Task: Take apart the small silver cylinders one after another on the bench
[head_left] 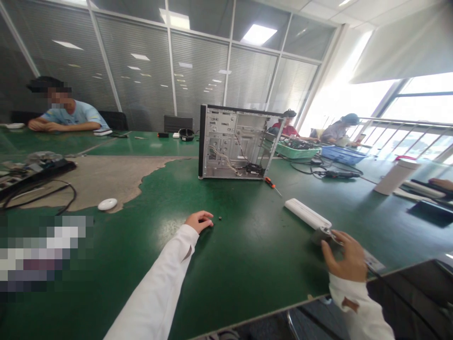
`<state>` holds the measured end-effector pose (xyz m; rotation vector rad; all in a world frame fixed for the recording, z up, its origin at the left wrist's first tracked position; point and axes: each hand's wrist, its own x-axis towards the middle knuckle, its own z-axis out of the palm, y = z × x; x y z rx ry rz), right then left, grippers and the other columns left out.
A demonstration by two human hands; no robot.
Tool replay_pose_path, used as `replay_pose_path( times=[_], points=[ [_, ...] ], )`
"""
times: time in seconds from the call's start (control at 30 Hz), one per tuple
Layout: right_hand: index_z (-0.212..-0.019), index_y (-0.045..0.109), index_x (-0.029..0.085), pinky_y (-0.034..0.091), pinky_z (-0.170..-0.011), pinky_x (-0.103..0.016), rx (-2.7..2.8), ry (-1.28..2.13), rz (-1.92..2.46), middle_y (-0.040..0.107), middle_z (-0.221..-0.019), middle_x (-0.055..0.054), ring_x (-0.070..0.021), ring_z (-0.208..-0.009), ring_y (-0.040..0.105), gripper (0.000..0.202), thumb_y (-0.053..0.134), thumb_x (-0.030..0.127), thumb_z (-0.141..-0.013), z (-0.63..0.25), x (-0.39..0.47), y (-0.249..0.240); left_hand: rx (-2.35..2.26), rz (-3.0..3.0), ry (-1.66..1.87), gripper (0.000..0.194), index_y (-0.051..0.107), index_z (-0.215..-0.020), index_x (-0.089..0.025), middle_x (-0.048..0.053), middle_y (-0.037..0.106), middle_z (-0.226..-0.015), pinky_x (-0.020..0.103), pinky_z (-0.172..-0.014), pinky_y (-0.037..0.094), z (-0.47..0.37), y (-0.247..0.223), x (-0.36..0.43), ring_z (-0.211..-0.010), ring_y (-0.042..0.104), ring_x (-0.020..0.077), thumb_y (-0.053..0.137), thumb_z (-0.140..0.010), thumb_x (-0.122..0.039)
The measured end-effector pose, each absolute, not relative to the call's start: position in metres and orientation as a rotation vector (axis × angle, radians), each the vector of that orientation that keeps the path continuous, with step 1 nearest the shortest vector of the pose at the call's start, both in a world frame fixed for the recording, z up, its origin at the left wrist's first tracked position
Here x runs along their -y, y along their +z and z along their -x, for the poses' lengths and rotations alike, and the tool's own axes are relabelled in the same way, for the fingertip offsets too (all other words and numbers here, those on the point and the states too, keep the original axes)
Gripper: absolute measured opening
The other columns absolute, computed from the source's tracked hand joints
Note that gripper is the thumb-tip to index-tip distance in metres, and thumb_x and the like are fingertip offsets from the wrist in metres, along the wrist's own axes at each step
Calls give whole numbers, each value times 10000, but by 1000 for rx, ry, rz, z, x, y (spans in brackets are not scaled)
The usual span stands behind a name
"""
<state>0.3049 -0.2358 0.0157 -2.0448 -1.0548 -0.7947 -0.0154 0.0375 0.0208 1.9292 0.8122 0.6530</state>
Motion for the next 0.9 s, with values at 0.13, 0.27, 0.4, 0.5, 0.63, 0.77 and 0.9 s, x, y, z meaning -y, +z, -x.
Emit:
replay_pose_path(
  times=[0.13, 0.27, 0.4, 0.5, 0.63, 0.77, 0.9],
  points=[
    [-1004, 510, 186, 434, -766, -327, 1795, -402, 1812, 558, -946, -83, -177, -840, 533, 297, 435, 285, -734, -247, 193, 21, -806, -1932, 641, 251, 571, -856, -151, 26, 670, -683, 298, -761, 433, 16, 25, -35, -710, 609, 157, 547, -633, -262],
    [-1120, 450, 186, 414, -804, -362, 2101, -150, 1707, 533, -1020, -96, -191, -918, 489, 396, 450, 234, -726, -198, 130, 25, -809, -1915, 644, 228, 574, -837, -158, 13, 668, -664, 292, -752, 437, 16, 28, -34, -694, 611, 152, 548, -629, -249],
    [-1147, 436, 197, 416, -788, -345, 2162, -197, 1648, 544, -1015, -90, -179, -890, 490, 428, 440, 145, -722, -164, 69, 27, -799, -1903, 661, 224, 575, -835, -148, 15, 667, -652, 289, -737, 445, 16, 26, -33, -678, 612, 150, 548, -628, -228],
    [-1021, 543, 228, 422, -760, -312, 2195, -251, 1576, 581, -935, -66, -160, -832, 500, 340, 399, 95, -743, -148, 41, 23, -814, -1920, 676, 220, 581, -835, -155, 13, 669, -653, 289, -742, 445, 16, 23, -34, -686, 613, 150, 553, -628, -223],
    [-867, 607, 206, 433, -711, -280, 2240, -310, 1529, 598, -864, -68, -154, -790, 501, 303, 348, 84, -769, -147, 41, 16, -808, -1938, 682, 224, 582, -842, -157, 13, 669, -659, 290, -750, 440, 17, 20, -35, -705, 612, 151, 553, -631, -228],
    [-877, 597, 221, 438, -689, -269, 2227, -369, 1623, 601, -856, -50, -147, -783, 511, 332, 307, 93, -778, -173, 81, 15, -812, -1943, 675, 224, 582, -839, -152, 19, 669, -662, 295, -743, 441, 17, 20, -36, -708, 612, 157, 550, -633, -236],
    [-920, 573, 195, 431, -706, -288, 2012, -546, 1848, 608, -854, -62, -166, -795, 534, 273, 343, 169, -775, -234, 146, 16, -819, -1946, 678, 224, 584, -836, -152, 21, 670, -660, 291, -742, 440, 17, 20, -36, -715, 612, 159, 549, -633, -239]
  ],
)
